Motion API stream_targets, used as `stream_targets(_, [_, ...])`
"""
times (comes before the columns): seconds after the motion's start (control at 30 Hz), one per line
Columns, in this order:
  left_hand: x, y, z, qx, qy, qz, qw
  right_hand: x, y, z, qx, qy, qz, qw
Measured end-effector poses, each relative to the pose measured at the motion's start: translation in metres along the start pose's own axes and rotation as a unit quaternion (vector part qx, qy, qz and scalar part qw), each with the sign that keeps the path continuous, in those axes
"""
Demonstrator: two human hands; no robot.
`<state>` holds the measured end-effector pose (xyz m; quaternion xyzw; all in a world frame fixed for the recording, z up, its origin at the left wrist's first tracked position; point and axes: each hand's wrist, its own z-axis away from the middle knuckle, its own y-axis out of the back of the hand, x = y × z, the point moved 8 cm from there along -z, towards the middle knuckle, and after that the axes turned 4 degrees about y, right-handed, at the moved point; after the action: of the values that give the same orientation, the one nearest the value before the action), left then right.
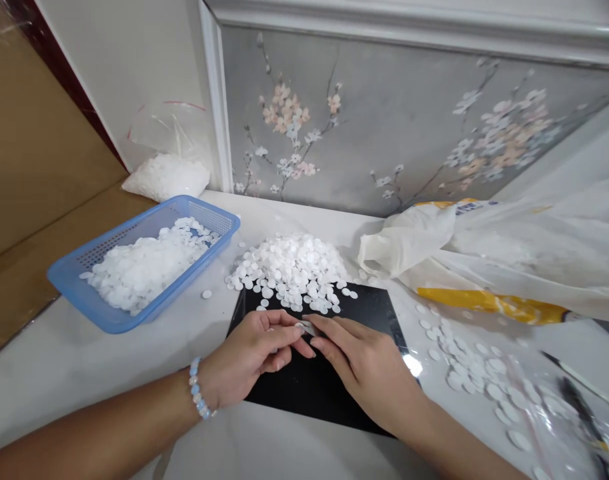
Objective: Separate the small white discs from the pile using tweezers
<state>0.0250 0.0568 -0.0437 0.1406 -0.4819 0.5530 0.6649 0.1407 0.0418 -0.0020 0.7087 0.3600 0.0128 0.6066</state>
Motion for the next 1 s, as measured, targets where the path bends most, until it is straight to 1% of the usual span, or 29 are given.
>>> stream_targets(0.17, [0.0011, -0.0029, 0.0006, -0.010, -0.002, -0.005, 1.000, -0.0026, -0.0005, -0.0001, -0.006, 0.008, 0.019, 1.000])
stream_targets(0.43, [0.0045, -0.0076, 0.0037, -0.023, 0.000, -0.014, 1.000, -0.0040, 0.0005, 0.0004, -0.002, 0.009, 0.010, 1.000])
stream_targets(0.9, [0.0059, -0.0074, 0.0030, -0.032, -0.017, -0.033, 0.999, -0.0076, 0.0021, -0.0006, -0.007, 0.029, 0.023, 0.999])
stream_targets(1.0, [0.0071, -0.0066, 0.0027, -0.026, -0.024, -0.056, 0.998, -0.0026, 0.0013, 0.0002, -0.006, 0.010, 0.017, 1.000])
